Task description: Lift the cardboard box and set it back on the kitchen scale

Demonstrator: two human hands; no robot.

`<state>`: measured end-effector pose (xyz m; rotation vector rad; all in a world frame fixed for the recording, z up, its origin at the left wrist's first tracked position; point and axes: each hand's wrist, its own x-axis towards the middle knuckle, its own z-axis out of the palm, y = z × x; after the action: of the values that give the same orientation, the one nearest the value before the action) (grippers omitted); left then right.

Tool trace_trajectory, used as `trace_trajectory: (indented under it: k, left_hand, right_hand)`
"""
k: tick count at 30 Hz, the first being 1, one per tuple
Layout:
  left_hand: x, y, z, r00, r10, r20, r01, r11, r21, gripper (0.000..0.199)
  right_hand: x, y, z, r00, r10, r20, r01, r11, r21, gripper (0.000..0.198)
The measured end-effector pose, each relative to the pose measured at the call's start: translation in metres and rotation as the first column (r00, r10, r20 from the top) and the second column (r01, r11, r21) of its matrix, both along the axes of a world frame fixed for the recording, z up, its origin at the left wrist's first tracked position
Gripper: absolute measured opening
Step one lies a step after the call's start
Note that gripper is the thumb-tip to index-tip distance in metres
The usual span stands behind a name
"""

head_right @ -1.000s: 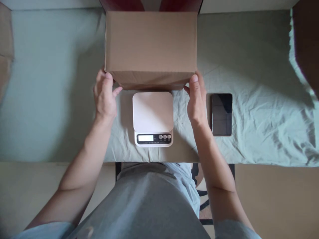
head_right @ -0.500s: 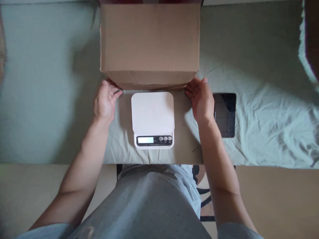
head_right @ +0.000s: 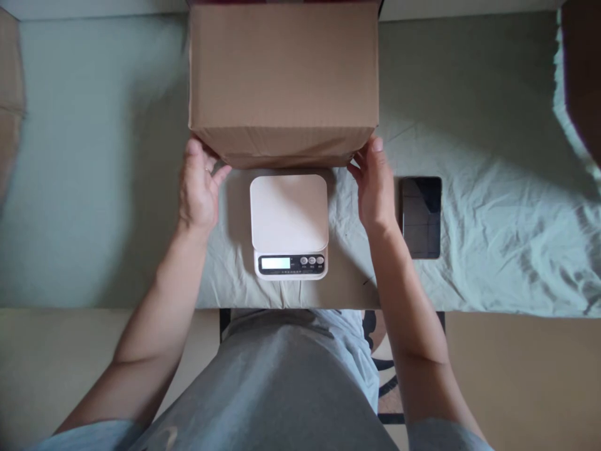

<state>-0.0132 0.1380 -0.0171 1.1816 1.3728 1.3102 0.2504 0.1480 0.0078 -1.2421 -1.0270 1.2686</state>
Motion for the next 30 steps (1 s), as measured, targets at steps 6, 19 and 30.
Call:
trace_trajectory:
  k: [6,19,30]
  left_hand:
    - [0.002,-0.032,0.042,0.999,0.034,-0.014,-0.032,0.993,0.112,0.050]
    - [0.010,-0.127,0.039,0.997,0.072,-0.010,-0.072,0.997,-0.026,0.031]
    - [0.009,-0.129,0.031,0.993,0.111,-0.028,-0.111,0.994,-0.008,0.043]
  right_hand:
    - [0.002,-0.027,0.031,0.999,-0.042,0.030,0.039,0.994,0.105,0.048]
    - [0.011,-0.109,0.001,0.993,-0.110,0.050,0.106,0.991,0.084,0.049]
    - [0.016,-0.119,-0.006,0.984,-0.168,-0.051,0.170,0.985,0.039,0.052]
